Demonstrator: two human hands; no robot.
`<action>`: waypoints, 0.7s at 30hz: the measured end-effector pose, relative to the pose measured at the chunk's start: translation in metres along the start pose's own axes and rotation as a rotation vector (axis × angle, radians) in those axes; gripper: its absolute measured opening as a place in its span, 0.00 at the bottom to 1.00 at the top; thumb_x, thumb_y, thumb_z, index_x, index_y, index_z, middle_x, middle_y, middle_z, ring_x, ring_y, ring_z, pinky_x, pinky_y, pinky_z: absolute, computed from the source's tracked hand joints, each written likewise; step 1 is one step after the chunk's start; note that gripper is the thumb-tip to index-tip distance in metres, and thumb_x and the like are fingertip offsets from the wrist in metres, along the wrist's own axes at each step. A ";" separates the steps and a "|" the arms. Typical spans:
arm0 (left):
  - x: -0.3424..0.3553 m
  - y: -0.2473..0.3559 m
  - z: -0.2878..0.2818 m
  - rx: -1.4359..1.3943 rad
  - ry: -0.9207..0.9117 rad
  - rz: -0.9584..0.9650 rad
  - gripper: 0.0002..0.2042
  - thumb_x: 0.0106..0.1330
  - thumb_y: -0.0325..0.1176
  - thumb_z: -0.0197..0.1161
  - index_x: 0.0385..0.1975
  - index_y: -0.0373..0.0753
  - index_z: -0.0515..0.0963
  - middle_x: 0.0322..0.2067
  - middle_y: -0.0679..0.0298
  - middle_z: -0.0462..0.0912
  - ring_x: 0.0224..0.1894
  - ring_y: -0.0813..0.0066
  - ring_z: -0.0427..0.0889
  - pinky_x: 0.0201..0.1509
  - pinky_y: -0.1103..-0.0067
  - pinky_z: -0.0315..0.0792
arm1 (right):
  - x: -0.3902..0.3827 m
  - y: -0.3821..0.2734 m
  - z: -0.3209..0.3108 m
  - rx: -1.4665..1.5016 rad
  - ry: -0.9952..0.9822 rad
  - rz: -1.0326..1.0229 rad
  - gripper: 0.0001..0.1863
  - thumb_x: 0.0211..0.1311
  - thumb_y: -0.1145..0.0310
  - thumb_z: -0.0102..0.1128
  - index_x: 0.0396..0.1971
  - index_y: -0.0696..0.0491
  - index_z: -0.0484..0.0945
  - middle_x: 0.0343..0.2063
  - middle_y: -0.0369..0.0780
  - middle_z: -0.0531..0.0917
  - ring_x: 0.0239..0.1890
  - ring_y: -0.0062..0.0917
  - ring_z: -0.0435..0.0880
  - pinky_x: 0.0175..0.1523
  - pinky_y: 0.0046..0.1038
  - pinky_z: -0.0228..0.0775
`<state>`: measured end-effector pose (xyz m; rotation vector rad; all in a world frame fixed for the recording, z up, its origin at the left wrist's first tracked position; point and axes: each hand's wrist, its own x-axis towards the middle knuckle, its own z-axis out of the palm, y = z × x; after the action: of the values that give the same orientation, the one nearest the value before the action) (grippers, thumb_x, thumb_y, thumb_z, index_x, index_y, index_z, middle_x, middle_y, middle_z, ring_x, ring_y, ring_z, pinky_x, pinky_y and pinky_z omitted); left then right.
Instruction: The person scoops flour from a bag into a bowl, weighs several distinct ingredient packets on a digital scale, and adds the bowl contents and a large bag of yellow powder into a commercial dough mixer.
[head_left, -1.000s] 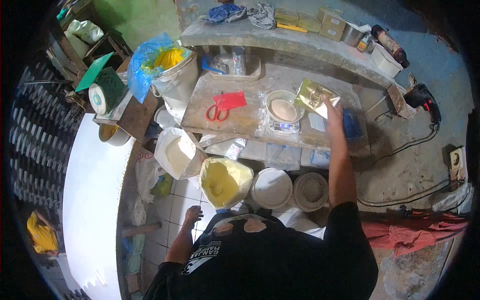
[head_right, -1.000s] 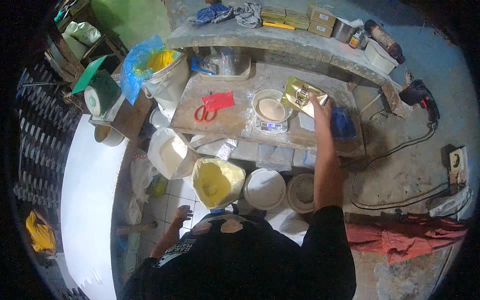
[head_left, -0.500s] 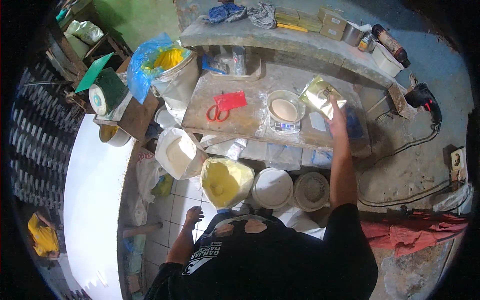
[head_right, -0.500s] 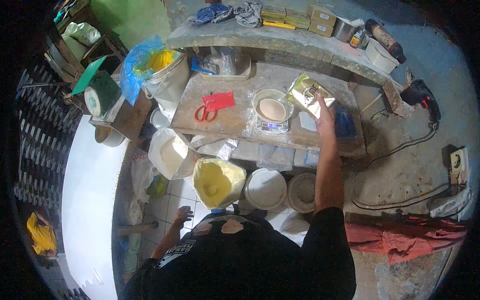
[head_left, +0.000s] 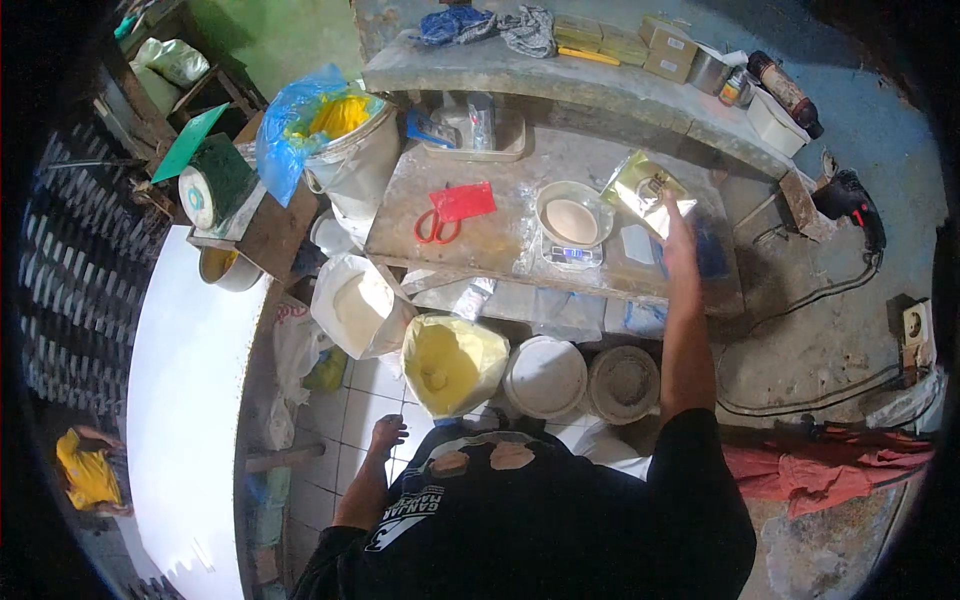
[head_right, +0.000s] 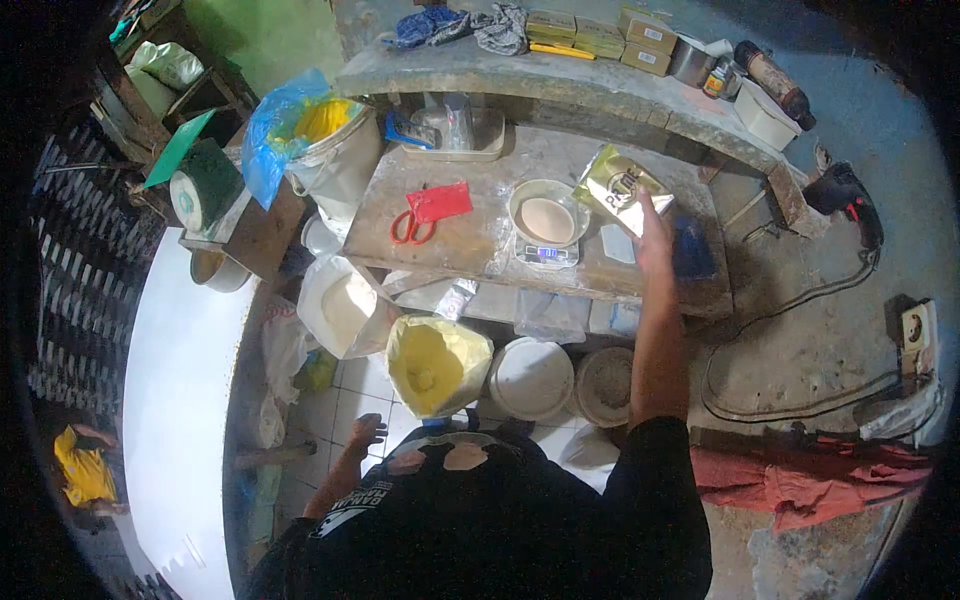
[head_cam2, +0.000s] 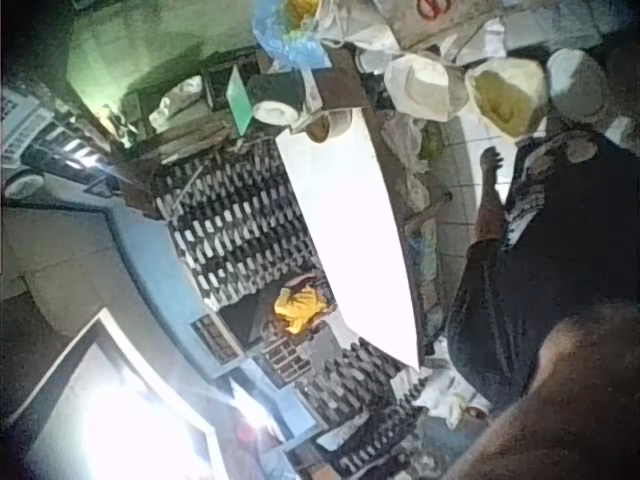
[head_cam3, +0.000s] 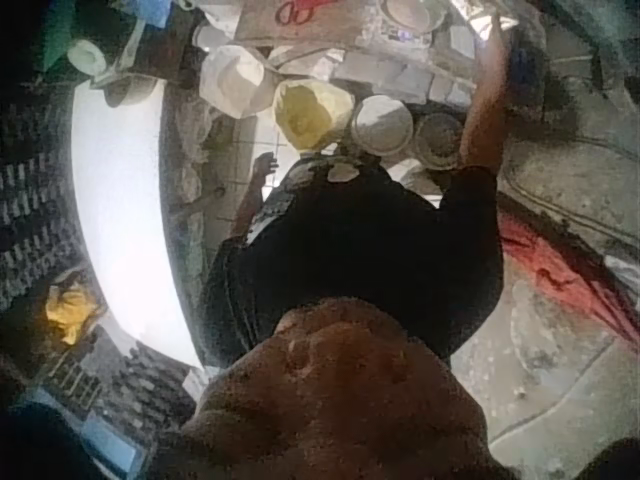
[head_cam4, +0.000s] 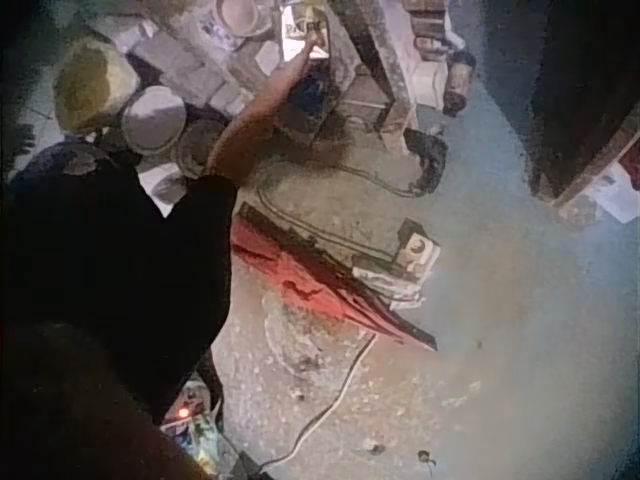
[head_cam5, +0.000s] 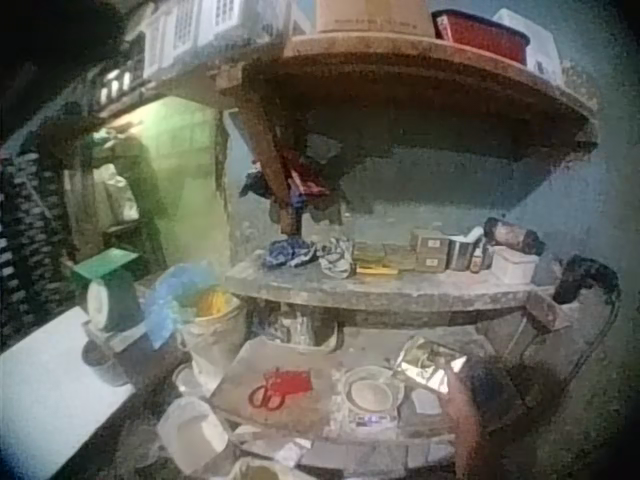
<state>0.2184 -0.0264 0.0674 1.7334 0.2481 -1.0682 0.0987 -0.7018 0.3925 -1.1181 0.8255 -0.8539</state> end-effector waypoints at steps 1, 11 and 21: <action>-0.002 0.005 0.006 0.012 0.004 0.000 0.23 0.66 0.45 0.60 0.51 0.34 0.71 0.37 0.58 0.81 0.33 0.69 0.82 0.31 0.76 0.76 | 0.002 0.000 -0.005 0.008 0.011 -0.011 0.31 0.56 0.52 0.68 0.56 0.51 0.71 0.50 0.43 0.78 0.51 0.28 0.78 0.56 0.35 0.68; -0.002 0.005 0.003 0.005 -0.016 0.042 0.23 0.66 0.45 0.58 0.52 0.33 0.71 0.37 0.56 0.81 0.33 0.69 0.82 0.31 0.75 0.76 | -0.004 0.006 0.024 -0.567 0.090 -0.361 0.38 0.53 0.55 0.71 0.57 0.62 0.67 0.50 0.48 0.76 0.51 0.33 0.76 0.56 0.30 0.67; -0.003 -0.002 0.002 -0.026 -0.034 0.012 0.21 0.67 0.45 0.58 0.50 0.34 0.72 0.36 0.56 0.81 0.30 0.70 0.82 0.29 0.77 0.76 | 0.027 0.023 0.009 -0.493 0.124 -0.372 0.35 0.53 0.57 0.70 0.57 0.60 0.68 0.50 0.45 0.78 0.49 0.30 0.78 0.53 0.30 0.69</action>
<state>0.2145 -0.0268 0.0682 1.6897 0.2287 -1.0804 0.1223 -0.7169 0.3687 -1.7020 0.9771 -1.0655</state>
